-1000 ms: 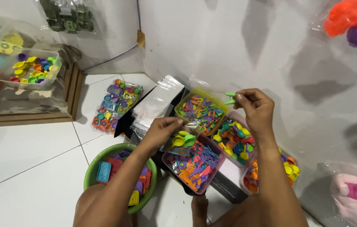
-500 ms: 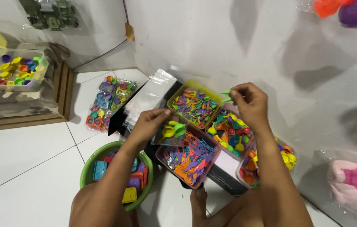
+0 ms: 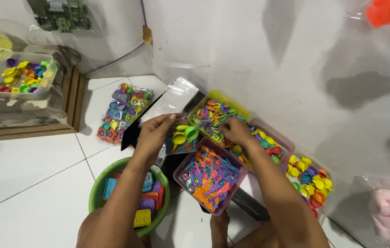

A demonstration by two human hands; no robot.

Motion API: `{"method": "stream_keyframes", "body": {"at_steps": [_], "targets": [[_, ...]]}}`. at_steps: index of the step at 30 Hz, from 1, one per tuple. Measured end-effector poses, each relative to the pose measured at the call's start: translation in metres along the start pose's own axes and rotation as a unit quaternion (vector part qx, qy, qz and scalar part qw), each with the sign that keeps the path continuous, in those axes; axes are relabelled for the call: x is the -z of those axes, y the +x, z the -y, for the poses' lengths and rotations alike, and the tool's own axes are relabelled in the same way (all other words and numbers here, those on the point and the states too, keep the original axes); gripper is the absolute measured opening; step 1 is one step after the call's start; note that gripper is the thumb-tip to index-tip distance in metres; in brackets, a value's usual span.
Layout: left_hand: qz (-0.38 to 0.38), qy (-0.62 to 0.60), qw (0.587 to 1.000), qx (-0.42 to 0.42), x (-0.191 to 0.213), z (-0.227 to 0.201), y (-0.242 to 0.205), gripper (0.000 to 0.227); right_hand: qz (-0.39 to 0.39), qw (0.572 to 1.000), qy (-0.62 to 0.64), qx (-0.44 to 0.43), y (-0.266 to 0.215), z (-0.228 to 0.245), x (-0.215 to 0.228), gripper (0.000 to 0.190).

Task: Picking small plastic toys from various containers and placing them into a plastic bag for packaging.

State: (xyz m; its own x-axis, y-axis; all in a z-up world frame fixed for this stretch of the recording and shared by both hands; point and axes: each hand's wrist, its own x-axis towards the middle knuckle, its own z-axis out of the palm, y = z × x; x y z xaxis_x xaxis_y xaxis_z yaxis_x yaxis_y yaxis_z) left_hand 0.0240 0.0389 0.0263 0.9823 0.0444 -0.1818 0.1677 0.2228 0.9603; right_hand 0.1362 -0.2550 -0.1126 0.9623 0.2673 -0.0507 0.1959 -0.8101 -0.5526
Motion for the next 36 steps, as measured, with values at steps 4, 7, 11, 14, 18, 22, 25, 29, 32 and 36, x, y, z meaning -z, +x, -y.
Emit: {"method": "stream_keyframes", "body": {"at_steps": [4,7,11,14,18,22,25,29,32,36], "targets": [[0.003,-0.013,1.0,0.013,0.004,0.005,0.01,0.032,0.042,0.998,-0.054,-0.007,0.009,0.009,-0.008,0.021],[0.0,-0.015,1.0,0.007,0.002,0.006,0.013,0.032,0.041,0.998,-0.047,0.001,0.009,0.029,-0.008,0.021],[0.003,-0.022,1.0,0.013,0.001,0.011,0.017,0.033,0.036,0.996,-0.081,0.027,0.016,0.015,-0.029,0.026],[0.009,-0.031,0.999,0.011,0.002,0.014,0.016,0.033,0.027,0.998,-0.053,0.022,0.017,0.013,-0.032,0.025],[0.015,-0.031,0.999,0.017,0.003,0.007,0.01,0.033,0.02,1.0,-0.023,-0.007,0.007,0.019,-0.023,0.025],[0.015,-0.047,0.999,0.018,0.004,0.011,0.01,0.034,-0.007,0.998,0.055,-0.035,0.015,0.004,-0.027,0.026],[0.026,-0.061,0.998,0.014,0.006,0.02,0.015,0.031,-0.05,0.98,0.189,-0.046,0.02,-0.004,-0.024,0.021],[0.029,-0.069,0.997,0.025,0.006,0.02,0.011,0.032,-0.128,0.94,0.304,-0.09,0.03,-0.023,-0.019,0.022],[0.032,-0.059,0.997,0.028,0.007,0.021,0.006,0.031,-0.159,0.911,0.365,-0.102,0.014,0.004,0.005,0.024],[0.05,-0.038,0.998,0.031,0.004,0.016,-0.01,0.03,-0.224,0.878,0.417,-0.067,0.003,0.029,0.036,0.025]]}}
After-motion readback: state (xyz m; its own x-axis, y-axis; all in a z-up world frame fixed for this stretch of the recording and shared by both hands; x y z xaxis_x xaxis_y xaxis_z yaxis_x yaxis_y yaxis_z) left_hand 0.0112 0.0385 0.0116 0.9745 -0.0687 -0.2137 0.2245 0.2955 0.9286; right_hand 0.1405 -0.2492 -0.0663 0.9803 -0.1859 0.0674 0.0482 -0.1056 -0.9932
